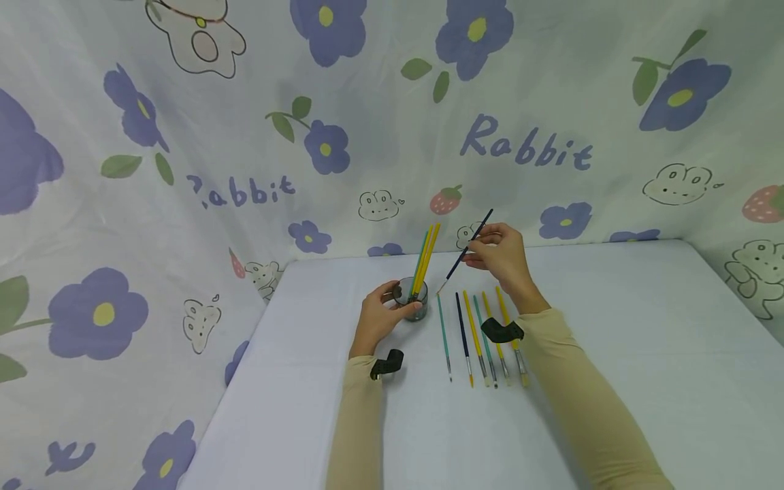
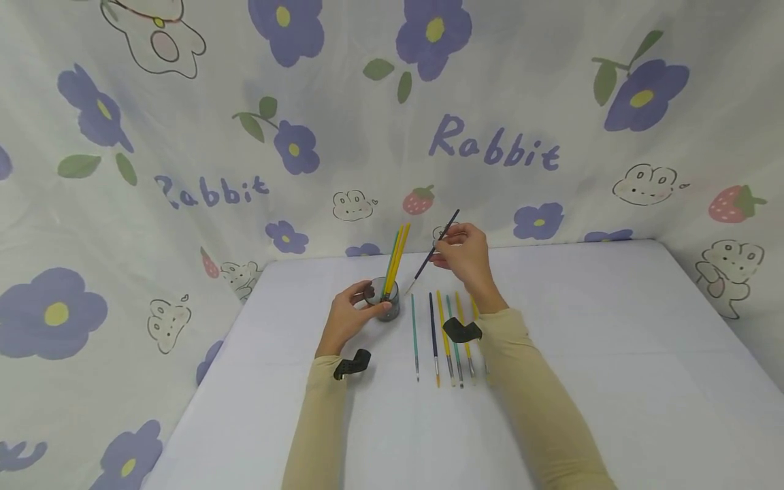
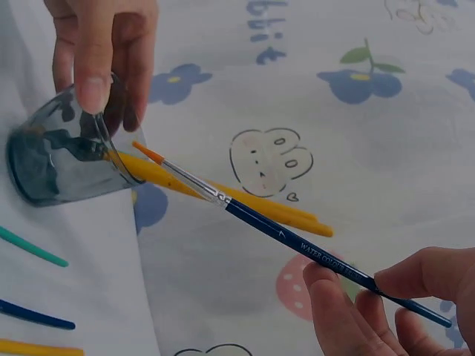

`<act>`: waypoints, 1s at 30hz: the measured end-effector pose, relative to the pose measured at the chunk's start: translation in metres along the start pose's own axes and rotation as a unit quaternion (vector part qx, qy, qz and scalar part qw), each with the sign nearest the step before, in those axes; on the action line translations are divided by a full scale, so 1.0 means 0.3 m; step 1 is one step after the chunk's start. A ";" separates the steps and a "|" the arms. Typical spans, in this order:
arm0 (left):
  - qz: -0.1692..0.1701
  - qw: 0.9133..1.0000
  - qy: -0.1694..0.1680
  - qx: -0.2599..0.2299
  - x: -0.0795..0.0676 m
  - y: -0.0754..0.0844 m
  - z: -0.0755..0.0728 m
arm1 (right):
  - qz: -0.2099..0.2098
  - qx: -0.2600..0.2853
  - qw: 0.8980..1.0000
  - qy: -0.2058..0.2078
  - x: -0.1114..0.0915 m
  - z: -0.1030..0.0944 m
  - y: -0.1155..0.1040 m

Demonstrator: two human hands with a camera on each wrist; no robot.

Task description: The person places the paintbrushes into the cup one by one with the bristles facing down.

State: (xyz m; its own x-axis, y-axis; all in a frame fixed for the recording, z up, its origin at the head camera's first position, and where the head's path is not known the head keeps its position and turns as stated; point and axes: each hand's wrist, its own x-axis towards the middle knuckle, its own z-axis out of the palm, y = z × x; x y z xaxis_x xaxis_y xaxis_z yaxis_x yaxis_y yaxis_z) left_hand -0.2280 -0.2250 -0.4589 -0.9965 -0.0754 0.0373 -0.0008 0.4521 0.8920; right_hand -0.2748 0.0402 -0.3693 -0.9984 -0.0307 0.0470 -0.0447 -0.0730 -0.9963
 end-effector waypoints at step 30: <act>-0.004 1.000 0.001 0.006 -0.005 0.009 0.001 | -0.006 -0.058 0.998 0.002 0.010 0.149 0.048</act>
State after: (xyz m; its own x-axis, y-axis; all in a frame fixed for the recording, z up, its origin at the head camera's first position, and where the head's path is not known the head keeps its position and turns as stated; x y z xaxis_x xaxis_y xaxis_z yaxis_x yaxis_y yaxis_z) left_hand -0.2264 -0.2235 -0.4565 -0.9962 -0.0809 0.0310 -0.0099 0.4619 0.8869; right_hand -0.2769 -0.0055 -0.3801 -0.9979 -0.0272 0.0586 -0.0597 0.0433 -0.9973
